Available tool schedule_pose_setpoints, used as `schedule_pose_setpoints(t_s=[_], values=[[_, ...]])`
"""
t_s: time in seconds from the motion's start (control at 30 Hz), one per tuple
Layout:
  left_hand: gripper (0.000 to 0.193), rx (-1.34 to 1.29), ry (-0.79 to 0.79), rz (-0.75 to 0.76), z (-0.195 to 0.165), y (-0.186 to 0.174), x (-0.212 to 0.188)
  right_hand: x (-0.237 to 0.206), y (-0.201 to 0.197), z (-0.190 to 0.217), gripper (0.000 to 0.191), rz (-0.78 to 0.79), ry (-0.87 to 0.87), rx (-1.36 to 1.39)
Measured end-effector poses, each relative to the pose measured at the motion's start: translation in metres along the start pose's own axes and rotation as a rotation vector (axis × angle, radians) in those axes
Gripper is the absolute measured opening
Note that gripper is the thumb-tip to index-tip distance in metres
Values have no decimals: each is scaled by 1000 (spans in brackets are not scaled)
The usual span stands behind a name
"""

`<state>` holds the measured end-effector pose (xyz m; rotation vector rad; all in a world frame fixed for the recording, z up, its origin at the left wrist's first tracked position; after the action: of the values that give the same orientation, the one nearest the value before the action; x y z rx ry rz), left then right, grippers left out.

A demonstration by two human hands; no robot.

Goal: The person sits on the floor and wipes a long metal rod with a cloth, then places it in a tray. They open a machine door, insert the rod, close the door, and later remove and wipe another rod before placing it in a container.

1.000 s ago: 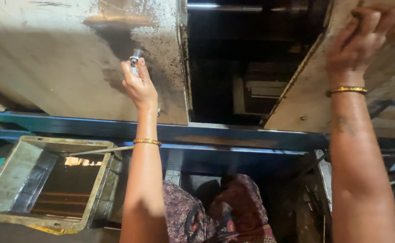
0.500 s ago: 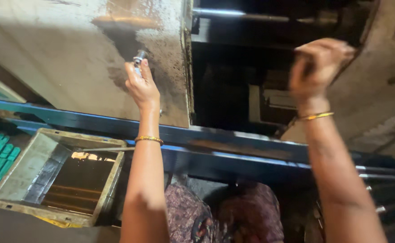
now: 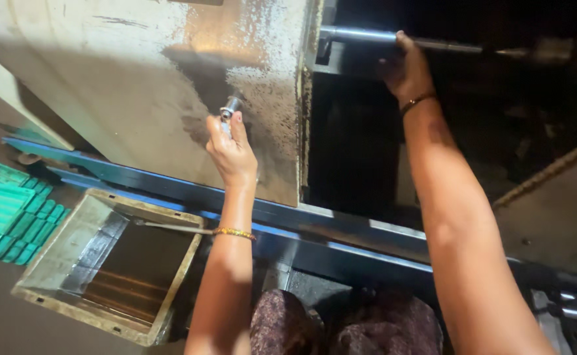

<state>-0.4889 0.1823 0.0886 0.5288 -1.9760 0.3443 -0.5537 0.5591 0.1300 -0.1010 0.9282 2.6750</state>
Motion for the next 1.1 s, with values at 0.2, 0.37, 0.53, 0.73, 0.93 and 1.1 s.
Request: schedule_pose_setpoints(t_s=[0.2, 0.37, 0.53, 0.73, 0.93, 1.1], values=[[38, -5, -35, 22, 8, 4, -2, 18, 23, -1, 31, -137, -38, 380], [39, 32, -55, 18, 8, 1, -5, 21, 14, -1, 33, -116, -6, 566], [37, 68, -14, 7, 3, 0, -3, 18, 11, -3, 35, -125, 41, 642], [37, 113, -11, 2, 7, 1, -6, 16, 7, -6, 35, -155, -69, 590], [36, 82, -18, -14, 14, 5, -5, 27, -17, 1, 30, -173, -108, 455], [36, 71, -19, -5, 9, 4, -6, 18, -46, -14, 42, -62, 21, 505]])
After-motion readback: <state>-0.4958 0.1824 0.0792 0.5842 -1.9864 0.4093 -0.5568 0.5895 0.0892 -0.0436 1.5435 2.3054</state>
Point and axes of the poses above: each hand's wrist, its own x-axis towards the middle knuckle, its own y-axis out of the palm, z = x × y, the point moved 5 cm from there along x, towards the middle knuckle, and after that the axes turned 13 degrees about y, right-handed, at the moved point
